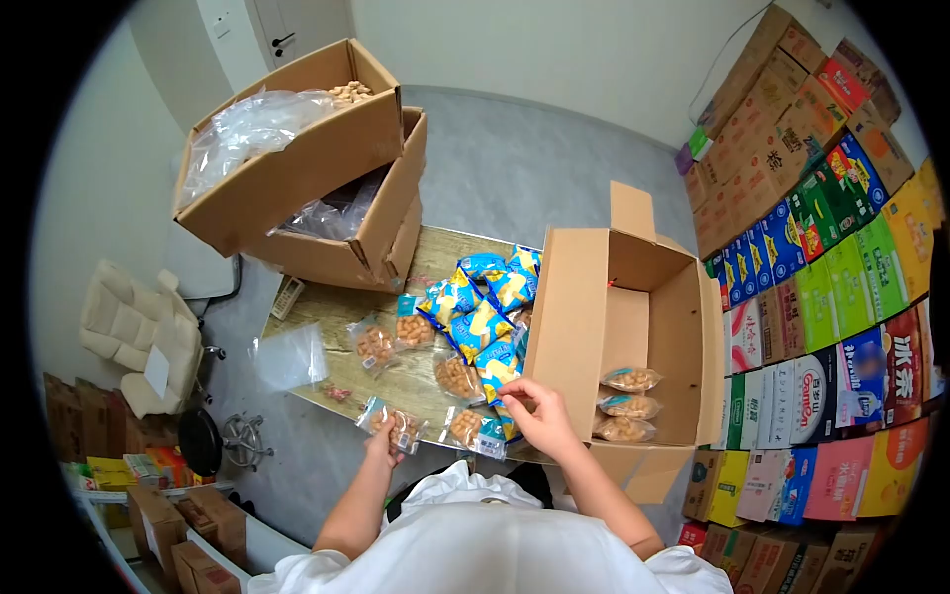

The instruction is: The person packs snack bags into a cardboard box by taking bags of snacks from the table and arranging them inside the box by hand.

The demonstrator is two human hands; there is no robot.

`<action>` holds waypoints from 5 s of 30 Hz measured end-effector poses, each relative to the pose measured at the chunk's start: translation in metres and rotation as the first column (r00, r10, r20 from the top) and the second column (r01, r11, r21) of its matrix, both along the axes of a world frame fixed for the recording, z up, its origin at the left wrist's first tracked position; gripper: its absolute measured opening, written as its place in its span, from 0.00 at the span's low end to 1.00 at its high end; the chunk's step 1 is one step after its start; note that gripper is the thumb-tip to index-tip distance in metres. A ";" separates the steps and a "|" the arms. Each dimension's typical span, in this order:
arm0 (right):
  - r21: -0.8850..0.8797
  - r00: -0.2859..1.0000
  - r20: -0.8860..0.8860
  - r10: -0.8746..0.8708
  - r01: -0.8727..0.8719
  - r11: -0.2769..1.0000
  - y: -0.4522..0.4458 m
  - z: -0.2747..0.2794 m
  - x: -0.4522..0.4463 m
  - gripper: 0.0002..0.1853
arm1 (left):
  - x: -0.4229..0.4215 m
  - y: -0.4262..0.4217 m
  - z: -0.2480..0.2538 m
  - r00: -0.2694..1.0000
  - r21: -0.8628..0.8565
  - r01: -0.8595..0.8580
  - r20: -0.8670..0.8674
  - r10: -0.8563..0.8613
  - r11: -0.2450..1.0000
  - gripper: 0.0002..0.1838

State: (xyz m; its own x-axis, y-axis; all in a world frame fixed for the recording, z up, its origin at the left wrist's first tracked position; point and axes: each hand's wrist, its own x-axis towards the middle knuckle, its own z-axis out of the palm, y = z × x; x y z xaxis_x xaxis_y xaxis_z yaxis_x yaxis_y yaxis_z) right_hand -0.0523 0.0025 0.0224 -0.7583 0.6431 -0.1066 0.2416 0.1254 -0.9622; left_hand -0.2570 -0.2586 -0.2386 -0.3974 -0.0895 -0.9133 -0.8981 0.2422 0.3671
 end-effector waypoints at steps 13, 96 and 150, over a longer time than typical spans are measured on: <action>-0.123 0.995 -0.099 0.004 -0.016 0.992 -0.003 0.005 0.005 0.08 | 0.016 0.058 0.144 0.923 0.749 0.125 -0.328 0.199 0.651 0.23; 0.300 0.415 0.905 -0.089 -0.477 0.826 0.235 -0.098 0.125 0.25 | 0.202 0.266 0.229 -0.676 -0.683 0.731 -0.726 -0.127 0.018 0.11; -0.164 0.897 -0.440 -0.043 -0.033 0.986 0.055 0.033 0.055 0.38 | 0.123 0.234 0.291 0.422 0.394 0.869 -0.906 -0.030 0.299 0.58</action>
